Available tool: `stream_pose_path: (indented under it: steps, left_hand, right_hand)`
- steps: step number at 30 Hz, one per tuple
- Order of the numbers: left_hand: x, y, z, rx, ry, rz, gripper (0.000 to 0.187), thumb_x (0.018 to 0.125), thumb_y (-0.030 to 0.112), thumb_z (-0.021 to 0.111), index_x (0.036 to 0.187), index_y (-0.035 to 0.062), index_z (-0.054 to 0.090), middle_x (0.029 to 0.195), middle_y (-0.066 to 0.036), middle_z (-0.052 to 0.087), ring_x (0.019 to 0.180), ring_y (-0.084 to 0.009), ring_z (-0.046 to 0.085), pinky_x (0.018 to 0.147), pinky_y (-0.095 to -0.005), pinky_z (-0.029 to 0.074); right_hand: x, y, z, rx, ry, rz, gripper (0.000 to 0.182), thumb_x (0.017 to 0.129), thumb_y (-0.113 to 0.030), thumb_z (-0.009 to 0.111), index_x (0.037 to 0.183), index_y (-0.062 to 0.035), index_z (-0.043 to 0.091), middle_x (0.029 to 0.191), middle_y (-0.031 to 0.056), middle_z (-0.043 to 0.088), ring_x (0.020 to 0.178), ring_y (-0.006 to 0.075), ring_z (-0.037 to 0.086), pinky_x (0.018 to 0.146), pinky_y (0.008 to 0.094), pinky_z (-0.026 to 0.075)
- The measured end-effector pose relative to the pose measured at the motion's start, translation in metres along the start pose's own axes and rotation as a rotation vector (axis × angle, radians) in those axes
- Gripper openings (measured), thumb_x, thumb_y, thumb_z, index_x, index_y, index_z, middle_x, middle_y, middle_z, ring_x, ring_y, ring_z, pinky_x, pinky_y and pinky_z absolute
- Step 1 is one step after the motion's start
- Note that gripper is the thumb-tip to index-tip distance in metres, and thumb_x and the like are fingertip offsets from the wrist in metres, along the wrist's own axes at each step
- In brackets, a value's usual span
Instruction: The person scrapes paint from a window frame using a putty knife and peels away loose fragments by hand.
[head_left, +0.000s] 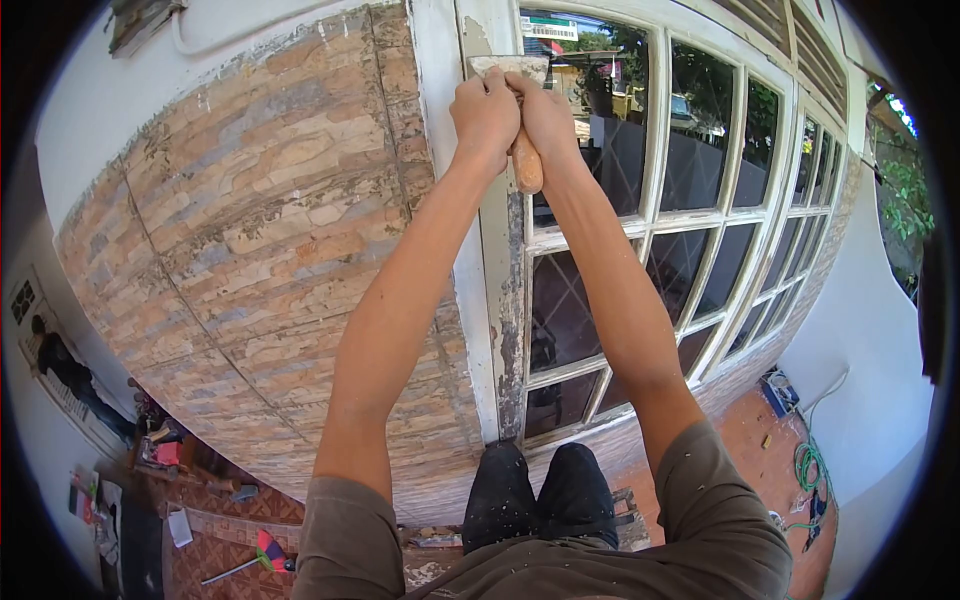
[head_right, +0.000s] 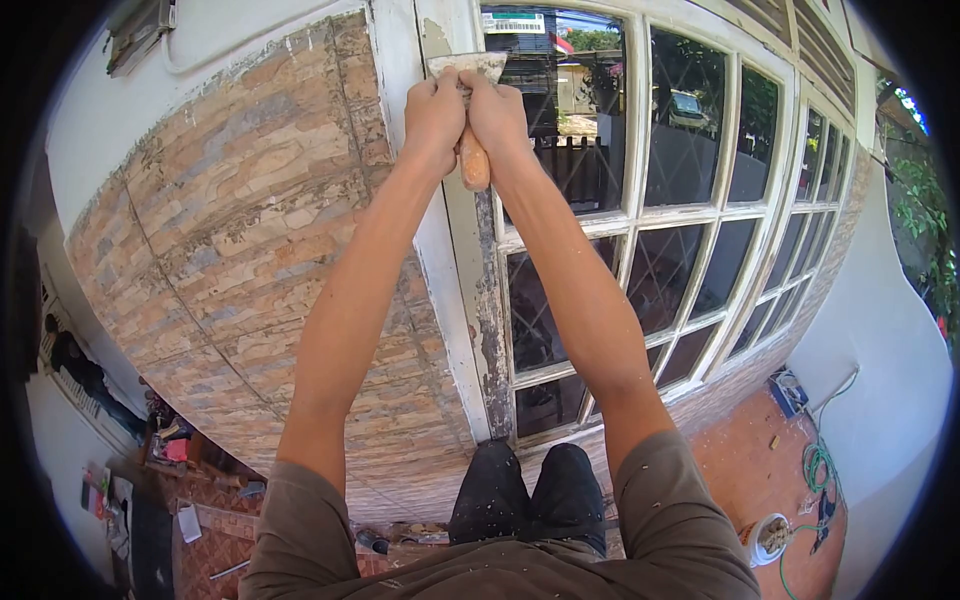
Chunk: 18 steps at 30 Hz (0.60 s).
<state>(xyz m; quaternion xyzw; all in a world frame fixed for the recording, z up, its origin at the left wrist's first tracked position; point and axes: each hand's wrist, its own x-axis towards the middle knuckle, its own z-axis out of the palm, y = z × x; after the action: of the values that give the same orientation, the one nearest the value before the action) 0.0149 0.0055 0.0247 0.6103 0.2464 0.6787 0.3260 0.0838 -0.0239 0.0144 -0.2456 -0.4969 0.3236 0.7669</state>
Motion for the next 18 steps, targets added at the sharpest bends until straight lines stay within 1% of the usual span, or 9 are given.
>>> stream_pose_path:
  steps: [2,6,9,11,13,14,15,17,18]
  left_hand:
    - [-0.003,-0.001,0.0,-0.002,0.0,-0.018,0.034,0.1,0.026,0.046,0.093,-0.0038,0.06,0.082,-0.01,0.06,0.067,-0.015,0.054,0.054,-0.0326,0.045]
    - [-0.005,-0.012,-0.001,-0.006,-0.005,-0.033,0.033,0.1,0.025,0.047,0.094,-0.0055,0.06,0.084,-0.011,0.061,0.071,-0.0158,0.055,0.061,-0.0337,0.048]
    - [0.0,-0.016,-0.002,0.001,-0.01,-0.004,0.033,0.1,0.023,0.047,0.094,-0.0067,0.06,0.085,-0.012,0.061,0.073,-0.0162,0.056,0.063,-0.0342,0.049]
    - [0.006,-0.013,-0.001,-0.008,-0.001,-0.006,0.033,0.099,0.022,0.048,0.093,-0.0071,0.06,0.085,-0.012,0.062,0.073,-0.0163,0.056,0.063,-0.0344,0.049]
    - [0.019,-0.009,0.002,-0.016,0.008,-0.006,0.033,0.099,0.022,0.049,0.091,-0.0075,0.061,0.085,-0.012,0.062,0.073,-0.0164,0.057,0.063,-0.0345,0.05]
    - [0.029,-0.006,0.004,0.021,0.029,0.034,0.033,0.098,0.022,0.05,0.091,-0.0084,0.061,0.085,-0.013,0.063,0.073,-0.017,0.057,0.063,-0.0344,0.05]
    - [0.042,-0.002,0.007,0.057,0.051,0.078,0.033,0.098,0.022,0.051,0.09,-0.0093,0.061,0.085,-0.014,0.063,0.073,-0.0175,0.058,0.064,-0.0342,0.05]
    - [0.068,0.018,0.013,0.094,0.099,0.171,0.03,0.094,0.018,0.054,0.091,-0.0112,0.062,0.087,-0.015,0.065,0.075,-0.0193,0.062,0.063,-0.0353,0.051]
    - [0.077,0.038,0.014,0.075,0.075,0.121,0.033,0.093,0.019,0.052,0.097,-0.0127,0.061,0.1,-0.023,0.064,0.087,-0.0272,0.064,0.071,-0.0384,0.053]
  right_hand:
    - [0.002,0.005,-0.002,0.019,0.007,-0.013,0.031,0.091,-0.022,0.056,0.091,0.0077,0.065,0.081,0.0108,0.063,0.065,0.0155,0.06,0.059,0.0311,0.048]
    - [0.0,0.015,-0.005,0.028,0.031,-0.014,0.032,0.09,-0.022,0.057,0.091,0.0081,0.066,0.082,0.0111,0.065,0.067,0.0157,0.06,0.06,0.0305,0.048]
    - [0.006,0.02,-0.004,0.009,0.048,0.02,0.033,0.09,-0.022,0.057,0.091,0.0097,0.066,0.081,0.0115,0.066,0.069,0.0167,0.061,0.062,0.0302,0.048]
    - [0.013,0.022,-0.002,-0.011,0.079,-0.062,0.034,0.089,-0.022,0.059,0.09,0.0114,0.066,0.08,0.0122,0.066,0.068,0.0178,0.061,0.062,0.031,0.048]
    - [0.019,0.011,0.003,-0.039,0.078,-0.074,0.035,0.088,-0.022,0.059,0.09,0.012,0.066,0.081,0.013,0.066,0.068,0.0179,0.061,0.062,0.0314,0.048]
    - [0.023,0.003,0.007,-0.065,0.075,-0.088,0.035,0.087,-0.022,0.06,0.089,0.0125,0.066,0.081,0.0137,0.067,0.068,0.0179,0.062,0.061,0.0319,0.049]
    - [0.033,-0.002,0.01,-0.104,0.082,-0.063,0.031,0.088,-0.022,0.06,0.094,0.0076,0.067,0.086,0.0125,0.067,0.072,0.0177,0.063,0.061,0.0313,0.05]
    - [0.048,-0.025,0.026,-0.143,0.1,-0.084,0.032,0.088,-0.022,0.06,0.095,0.0079,0.067,0.086,0.0129,0.067,0.072,0.0181,0.063,0.063,0.0313,0.05]
    - [0.058,-0.037,0.032,-0.18,0.117,-0.103,0.033,0.087,-0.023,0.059,0.096,0.0083,0.067,0.087,0.0133,0.068,0.073,0.0185,0.063,0.064,0.0312,0.051]
